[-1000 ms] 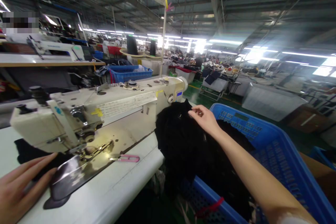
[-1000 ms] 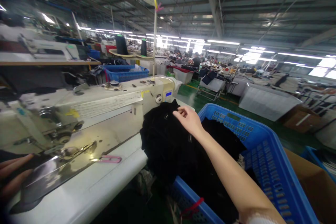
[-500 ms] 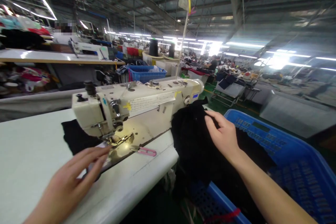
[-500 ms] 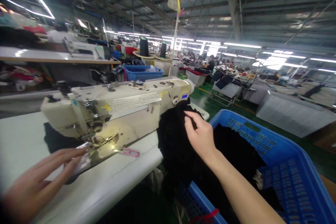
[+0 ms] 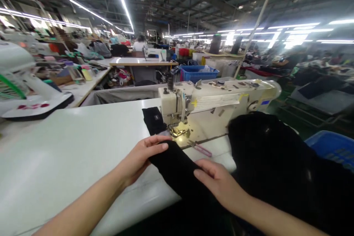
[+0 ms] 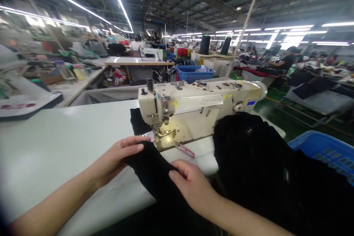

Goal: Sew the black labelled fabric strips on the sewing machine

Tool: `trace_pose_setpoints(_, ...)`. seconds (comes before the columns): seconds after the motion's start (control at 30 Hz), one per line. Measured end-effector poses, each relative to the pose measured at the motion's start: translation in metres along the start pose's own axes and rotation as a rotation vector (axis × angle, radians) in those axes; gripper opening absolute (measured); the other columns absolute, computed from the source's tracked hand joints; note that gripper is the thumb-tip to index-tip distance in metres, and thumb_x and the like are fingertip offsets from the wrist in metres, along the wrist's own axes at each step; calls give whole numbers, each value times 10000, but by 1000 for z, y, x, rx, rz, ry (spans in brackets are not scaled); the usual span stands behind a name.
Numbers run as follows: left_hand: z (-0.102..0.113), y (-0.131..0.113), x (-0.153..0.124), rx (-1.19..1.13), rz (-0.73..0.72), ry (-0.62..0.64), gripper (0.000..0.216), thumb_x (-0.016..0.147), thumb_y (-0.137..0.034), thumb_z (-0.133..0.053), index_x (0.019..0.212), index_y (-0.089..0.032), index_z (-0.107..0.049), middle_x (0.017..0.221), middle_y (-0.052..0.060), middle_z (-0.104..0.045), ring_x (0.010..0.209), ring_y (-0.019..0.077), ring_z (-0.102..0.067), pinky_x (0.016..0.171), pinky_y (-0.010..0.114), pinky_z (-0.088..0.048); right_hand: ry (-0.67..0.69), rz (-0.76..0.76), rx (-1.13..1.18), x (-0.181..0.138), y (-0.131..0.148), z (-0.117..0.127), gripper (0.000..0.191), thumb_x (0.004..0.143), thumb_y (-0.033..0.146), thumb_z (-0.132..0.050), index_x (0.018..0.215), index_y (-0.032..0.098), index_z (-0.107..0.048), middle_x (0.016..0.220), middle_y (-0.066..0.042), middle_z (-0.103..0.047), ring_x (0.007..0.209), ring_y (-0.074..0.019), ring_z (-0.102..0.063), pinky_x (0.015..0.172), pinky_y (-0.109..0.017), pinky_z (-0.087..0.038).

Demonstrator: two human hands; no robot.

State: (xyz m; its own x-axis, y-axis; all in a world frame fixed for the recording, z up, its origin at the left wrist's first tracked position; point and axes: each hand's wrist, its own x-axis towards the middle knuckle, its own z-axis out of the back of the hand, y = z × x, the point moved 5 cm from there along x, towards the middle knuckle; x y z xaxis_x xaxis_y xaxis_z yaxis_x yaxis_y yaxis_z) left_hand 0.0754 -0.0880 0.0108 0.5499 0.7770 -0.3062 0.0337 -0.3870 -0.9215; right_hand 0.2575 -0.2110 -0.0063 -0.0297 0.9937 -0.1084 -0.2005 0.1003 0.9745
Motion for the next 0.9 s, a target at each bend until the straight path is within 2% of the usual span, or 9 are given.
trace_pose_setpoints(0.17, 20, -19, -8, 242, -79, -41, 250, 709, -406, -858, 760, -185, -752, 700, 11, -729, 622, 141, -640, 591, 224, -479, -21, 111, -375, 14, -6, -9, 156, 917, 248, -595, 784, 193, -657, 732, 7, -616, 724, -173, -609, 679, -292, -465)
trace_pose_setpoints(0.3, -5, -36, -47, 444, -321, 246, 121, 820, -324, -767, 767, -216, -768, 744, 6, -710, 657, 137, -633, 587, 218, -488, -160, 359, -718, 20, 9, -4, 145, 897, 201, -637, 900, 250, -774, 829, -22, -733, 821, -224, -691, 858, -397, -505)
trace_pose_setpoints(0.37, -22, -39, -70, 623, -436, 419, 86, 886, -264, -702, 885, -248, -787, 836, 17, -735, 764, 151, -669, 702, 234, -532, -235, 413, -715, 21, 16, -1, 233, 915, 174, -589, 1017, 281, -769, 847, -3, -774, 802, -216, -724, 928, -427, -503)
trace_pose_setpoints(0.43, -29, -42, -82, 728, -511, 475, 130, 916, -282, -670, 976, -284, -785, 913, 19, -753, 859, 168, -688, 803, 250, -551, -282, 504, -626, 20, 24, -1, 278, 921, 144, -539, 1062, 268, -744, 938, -3, -790, 863, -198, -739, 978, -404, -496)
trace_pose_setpoints(0.57, -10, -53, -55, 774, -618, 112, 281, 926, -393, -641, 1183, -318, -727, 1237, 25, -713, 1173, 227, -632, 1046, 342, -485, -149, 660, -400, 12, 39, -8, 300, 914, 130, -505, 1138, 218, -685, 1075, -33, -766, 987, -165, -716, 916, -296, -530)
trace_pose_setpoints(0.6, -4, -52, -43, 763, -584, 42, 372, 901, -427, -662, 1253, -311, -691, 1327, 34, -671, 1246, 253, -591, 1091, 383, -453, -81, 651, -344, 11, 40, -11, 304, 920, 140, -495, 1153, 216, -676, 1080, -34, -761, 988, -160, -710, 900, -284, -535)
trace_pose_setpoints(0.67, -1, -40, -20, 705, -390, 100, 451, 856, -489, -688, 1256, -279, -688, 1323, 53, -676, 1235, 283, -601, 1072, 423, -465, 23, 586, -243, 11, 39, -16, 281, 930, 176, -504, 1152, 221, -670, 1059, -28, -753, 969, -159, -701, 872, -278, -539)
trace_pose_setpoints(0.8, -9, -13, 2, 544, -55, 297, 365, 769, -515, -744, 945, -197, -766, 962, 55, -769, 929, 260, -696, 858, 371, -535, 14, 335, -86, 21, 20, -25, 177, 900, 244, -611, 1070, 238, -659, 959, -9, -728, 851, -157, -688, 790, -287, -540)
trace_pose_setpoints(0.9, -4, -12, 13, 479, -41, 154, 336, 699, -499, -785, 835, -192, -761, 867, 30, -756, 829, 217, -669, 801, 329, -502, -73, 130, 160, 28, 0, -30, 283, 895, 289, -634, 1162, 251, -549, 965, -12, -722, 869, -173, -700, 771, -306, -539)
